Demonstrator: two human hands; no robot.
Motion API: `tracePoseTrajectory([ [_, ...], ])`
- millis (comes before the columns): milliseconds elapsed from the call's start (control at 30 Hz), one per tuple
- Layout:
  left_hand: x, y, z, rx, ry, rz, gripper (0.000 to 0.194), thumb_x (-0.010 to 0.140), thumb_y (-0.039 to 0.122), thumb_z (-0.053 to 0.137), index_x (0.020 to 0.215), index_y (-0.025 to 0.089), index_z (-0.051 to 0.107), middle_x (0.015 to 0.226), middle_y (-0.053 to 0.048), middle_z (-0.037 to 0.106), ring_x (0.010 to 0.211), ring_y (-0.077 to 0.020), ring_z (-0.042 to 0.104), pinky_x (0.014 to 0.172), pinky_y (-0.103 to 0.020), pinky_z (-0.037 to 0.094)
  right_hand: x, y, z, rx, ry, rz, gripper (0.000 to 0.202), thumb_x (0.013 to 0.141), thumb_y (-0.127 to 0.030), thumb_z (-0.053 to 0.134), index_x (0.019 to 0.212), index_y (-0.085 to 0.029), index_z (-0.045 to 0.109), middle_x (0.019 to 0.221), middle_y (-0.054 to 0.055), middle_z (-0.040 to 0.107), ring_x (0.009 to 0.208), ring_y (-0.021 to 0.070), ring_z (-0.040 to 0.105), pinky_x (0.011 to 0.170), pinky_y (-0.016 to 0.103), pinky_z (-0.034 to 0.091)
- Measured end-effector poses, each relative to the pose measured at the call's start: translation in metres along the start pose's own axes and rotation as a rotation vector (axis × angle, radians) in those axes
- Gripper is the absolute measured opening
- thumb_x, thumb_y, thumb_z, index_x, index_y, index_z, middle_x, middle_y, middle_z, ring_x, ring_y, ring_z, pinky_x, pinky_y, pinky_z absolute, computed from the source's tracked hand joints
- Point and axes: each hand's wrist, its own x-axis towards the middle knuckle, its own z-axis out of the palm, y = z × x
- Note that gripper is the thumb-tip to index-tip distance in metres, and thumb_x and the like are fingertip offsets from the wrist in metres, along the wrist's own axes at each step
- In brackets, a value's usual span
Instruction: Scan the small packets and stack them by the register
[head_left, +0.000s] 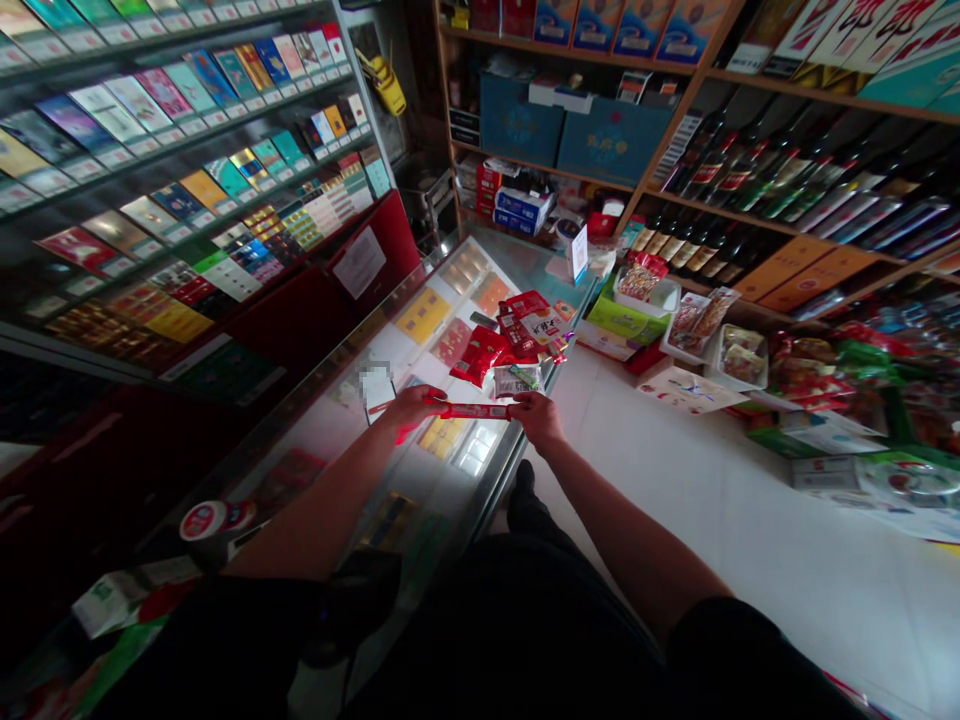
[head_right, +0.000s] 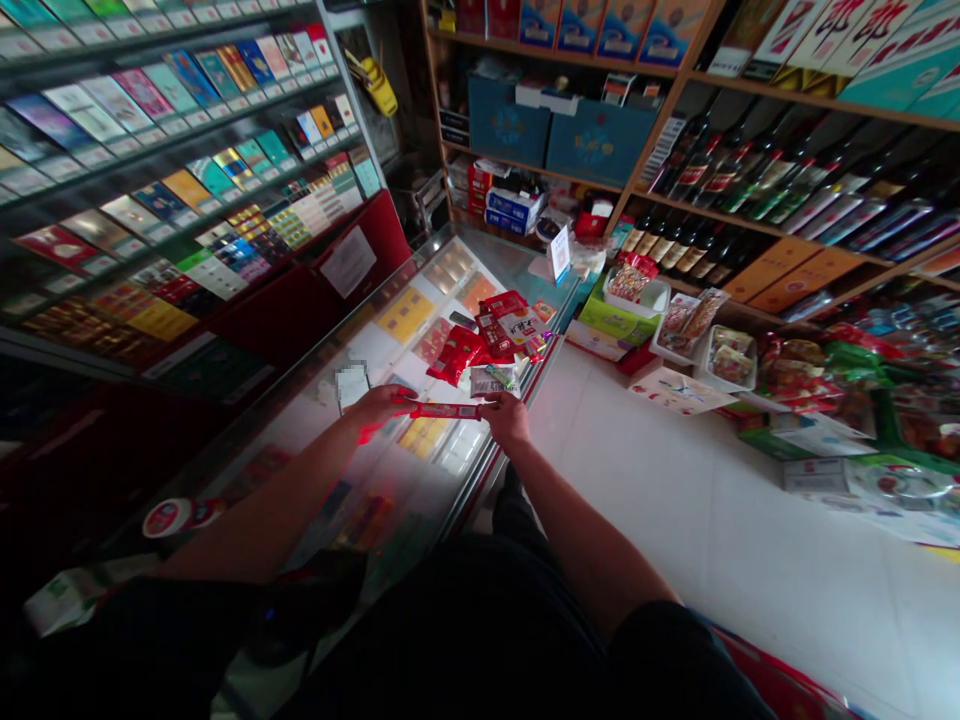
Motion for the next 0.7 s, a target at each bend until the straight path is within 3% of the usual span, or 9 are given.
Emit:
tracePoseTrajectory([
  [233, -0.026, 0.002, -0.018, -0.119, -0.003, 0.1, 0.042, 0.056, 0.04, 0.087, 0.091, 0.019, 0.075, 0.08, -0.004, 0.079, 0.082, -0.0238, 0.071, 0.081, -0.036, 0.049, -0.017, -0.021, 0.008, 0.125, -0.051, -0.011, 0.04, 0.066, -0.035, 0.079, 0.101, -0.016, 0.073, 0.082, 0.003, 0.077, 0.075, 0.0183, 0.068, 0.074, 0.031, 0.052],
  [467, -0.07, 0.0, -0.046, -0.133, 0.072, 0.139, 0.044, 0.057, 0.04, 0.088, 0.093, 0.018, 0.077, 0.077, -0.004, 0.078, 0.079, -0.0233, 0.07, 0.08, -0.035, 0.048, -0.039, -0.042, 0.027, 0.167, -0.142, -0.033, 0.044, 0.064, -0.041, 0.082, 0.099, -0.017, 0.073, 0.078, 0.002, 0.076, 0.075, 0.0188, 0.068, 0.075, 0.032, 0.051],
  [567, -0.089, -0.009, -0.059, -0.082, 0.161, 0.124, 0.043, 0.06, 0.041, 0.086, 0.096, 0.018, 0.078, 0.078, -0.004, 0.078, 0.079, -0.0232, 0.07, 0.076, -0.034, 0.047, -0.05, -0.049, 0.041, 0.194, -0.193, -0.046, 0.041, 0.065, -0.038, 0.081, 0.098, -0.017, 0.073, 0.079, 0.003, 0.076, 0.075, 0.0193, 0.069, 0.075, 0.032, 0.051],
  [700, -0.111, -0.029, -0.074, -0.172, 0.192, 0.117, 0.047, 0.059, 0.04, 0.087, 0.098, 0.017, 0.075, 0.085, -0.007, 0.079, 0.078, -0.0213, 0.069, 0.073, -0.033, 0.046, -0.068, -0.058, 0.061, 0.211, -0.244, -0.048, 0.038, 0.063, -0.034, 0.081, 0.097, -0.017, 0.073, 0.078, 0.003, 0.077, 0.074, 0.0191, 0.069, 0.075, 0.032, 0.051],
])
